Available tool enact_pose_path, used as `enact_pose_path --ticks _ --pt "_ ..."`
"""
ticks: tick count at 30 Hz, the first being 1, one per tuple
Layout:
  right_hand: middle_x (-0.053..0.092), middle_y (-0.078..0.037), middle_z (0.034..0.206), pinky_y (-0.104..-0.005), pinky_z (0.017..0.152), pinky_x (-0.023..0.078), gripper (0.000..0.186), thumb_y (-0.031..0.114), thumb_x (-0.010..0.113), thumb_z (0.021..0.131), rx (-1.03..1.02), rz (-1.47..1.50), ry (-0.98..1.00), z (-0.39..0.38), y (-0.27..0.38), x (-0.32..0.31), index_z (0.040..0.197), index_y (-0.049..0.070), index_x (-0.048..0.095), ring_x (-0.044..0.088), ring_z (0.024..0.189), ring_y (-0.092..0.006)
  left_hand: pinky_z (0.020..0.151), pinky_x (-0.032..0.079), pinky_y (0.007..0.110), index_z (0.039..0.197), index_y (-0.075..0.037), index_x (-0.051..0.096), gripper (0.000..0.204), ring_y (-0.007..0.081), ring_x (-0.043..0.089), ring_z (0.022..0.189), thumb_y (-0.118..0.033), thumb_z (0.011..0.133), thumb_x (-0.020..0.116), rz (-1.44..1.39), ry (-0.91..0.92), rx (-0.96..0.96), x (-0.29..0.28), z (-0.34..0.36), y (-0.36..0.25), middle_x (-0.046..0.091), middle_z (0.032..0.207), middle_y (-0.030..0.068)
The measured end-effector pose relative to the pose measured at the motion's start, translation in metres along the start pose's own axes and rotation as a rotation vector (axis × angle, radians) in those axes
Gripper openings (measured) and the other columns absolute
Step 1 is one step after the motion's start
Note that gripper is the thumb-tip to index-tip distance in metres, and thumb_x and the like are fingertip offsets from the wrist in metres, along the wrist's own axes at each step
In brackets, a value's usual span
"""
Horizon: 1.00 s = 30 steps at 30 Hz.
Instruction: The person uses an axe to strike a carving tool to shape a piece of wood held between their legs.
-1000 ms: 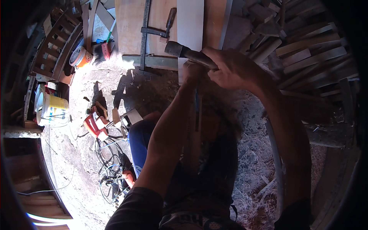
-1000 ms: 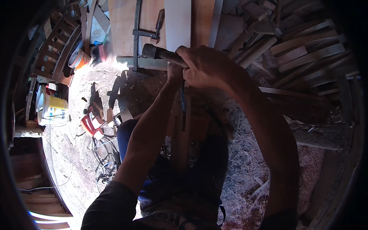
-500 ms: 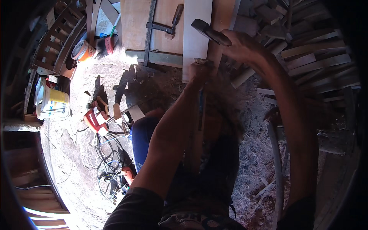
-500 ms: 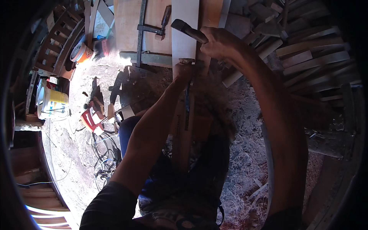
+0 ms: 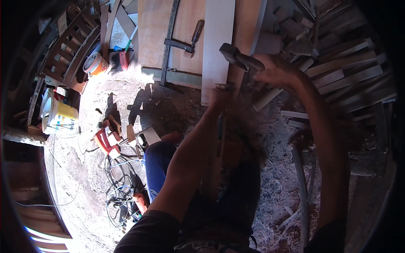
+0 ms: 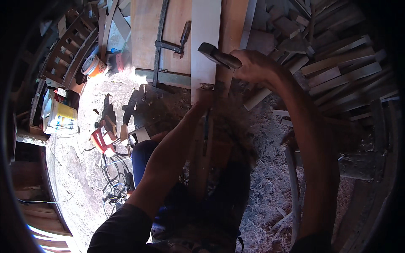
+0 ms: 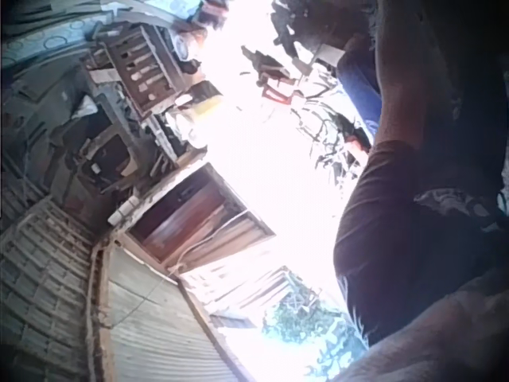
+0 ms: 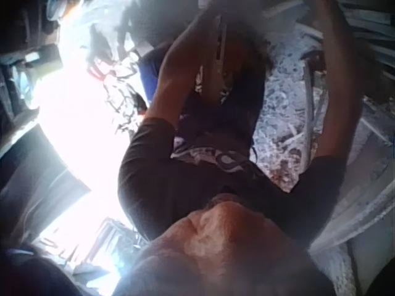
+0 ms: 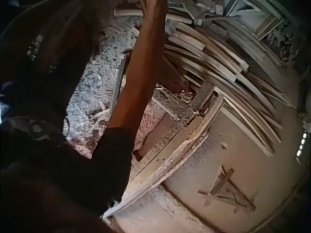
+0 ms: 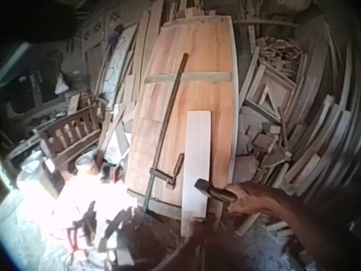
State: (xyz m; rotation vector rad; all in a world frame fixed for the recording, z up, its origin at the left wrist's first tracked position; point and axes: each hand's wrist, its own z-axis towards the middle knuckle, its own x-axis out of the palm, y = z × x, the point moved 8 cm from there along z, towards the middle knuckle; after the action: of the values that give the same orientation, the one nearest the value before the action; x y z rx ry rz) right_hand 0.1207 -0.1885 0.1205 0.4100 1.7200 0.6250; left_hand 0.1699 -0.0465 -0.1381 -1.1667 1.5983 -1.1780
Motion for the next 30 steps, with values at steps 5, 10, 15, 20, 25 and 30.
enact_pose_path --ticks 5,10,15,20,25,30 --pt "0.065 -0.013 0.078 -0.0377 0.052 0.051 0.033 0.02 0.06 0.086 0.152 -0.061 -0.37 0.021 -0.04 -0.02 0.113 0.002 0.055 0.066 0.062 -0.0223 0.052 0.047 0.034 0.081 -0.004 0.071 0.031 0.0115 0.063 0.064 -0.034 0.082 0.076 -0.038 0.011 -0.172 0.022 -0.017 -0.012 0.067 0.07 0.0037" --pt "0.065 -0.013 0.078 -0.0381 0.061 0.054 0.025 0.015 0.057 0.083 0.099 -0.231 0.223 -0.006 -0.042 0.076 0.105 0.003 0.058 0.067 0.068 -0.023 0.058 0.051 0.033 0.086 0.001 0.071 0.032 0.0119 0.065 0.069 -0.029 0.08 0.078 0.0 -0.138 0.232 0.0 -0.06 -0.025 0.07 0.077 0.0055" --pt "0.064 -0.012 0.079 -0.0353 0.055 0.05 0.037 0.019 0.065 0.081 0.057 -0.168 0.16 -0.015 -0.022 0.021 0.114 0.003 0.059 0.065 0.069 -0.0195 0.062 0.053 0.033 0.092 0.0 0.073 0.033 0.0108 0.066 0.075 -0.023 0.072 0.085 -0.083 -0.011 0.114 0.008 -0.041 -0.023 0.072 0.084 0.0059" --pt "0.063 -0.013 0.076 -0.0387 0.057 0.052 0.033 0.016 0.06 0.083 0.17 0.089 -0.281 0.006 -0.014 -0.026 0.111 0.0 0.056 0.066 0.067 -0.0252 0.059 0.052 0.034 0.088 0.0 0.074 0.035 0.0125 0.066 0.07 -0.025 0.068 0.087 0.045 -0.08 -0.041 0.005 -0.015 0.009 0.072 0.079 0.0063" --pt "0.068 -0.024 0.086 -0.0427 0.068 0.054 0.032 0.013 0.056 0.083 -0.056 -0.36 -0.07 0.016 -0.073 0.088 0.112 -0.001 0.056 0.067 0.073 -0.0397 0.059 0.052 0.034 0.085 0.0 0.073 0.035 0.0137 0.067 0.07 -0.027 0.069 0.086 0.103 -0.139 0.058 0.012 -0.024 -0.013 0.071 0.075 0.0053" --pt "0.064 -0.014 0.075 -0.0374 0.055 0.051 0.033 0.017 0.063 0.081 0.078 -0.007 0.217 -0.047 -0.045 0.055 0.11 0.001 0.058 0.064 0.062 -0.0226 0.064 0.054 0.034 0.09 0.001 0.073 0.034 0.0132 0.069 0.076 -0.029 0.075 0.082 -0.074 -0.247 0.479 -0.001 -0.139 -0.076 0.073 0.078 0.0068"
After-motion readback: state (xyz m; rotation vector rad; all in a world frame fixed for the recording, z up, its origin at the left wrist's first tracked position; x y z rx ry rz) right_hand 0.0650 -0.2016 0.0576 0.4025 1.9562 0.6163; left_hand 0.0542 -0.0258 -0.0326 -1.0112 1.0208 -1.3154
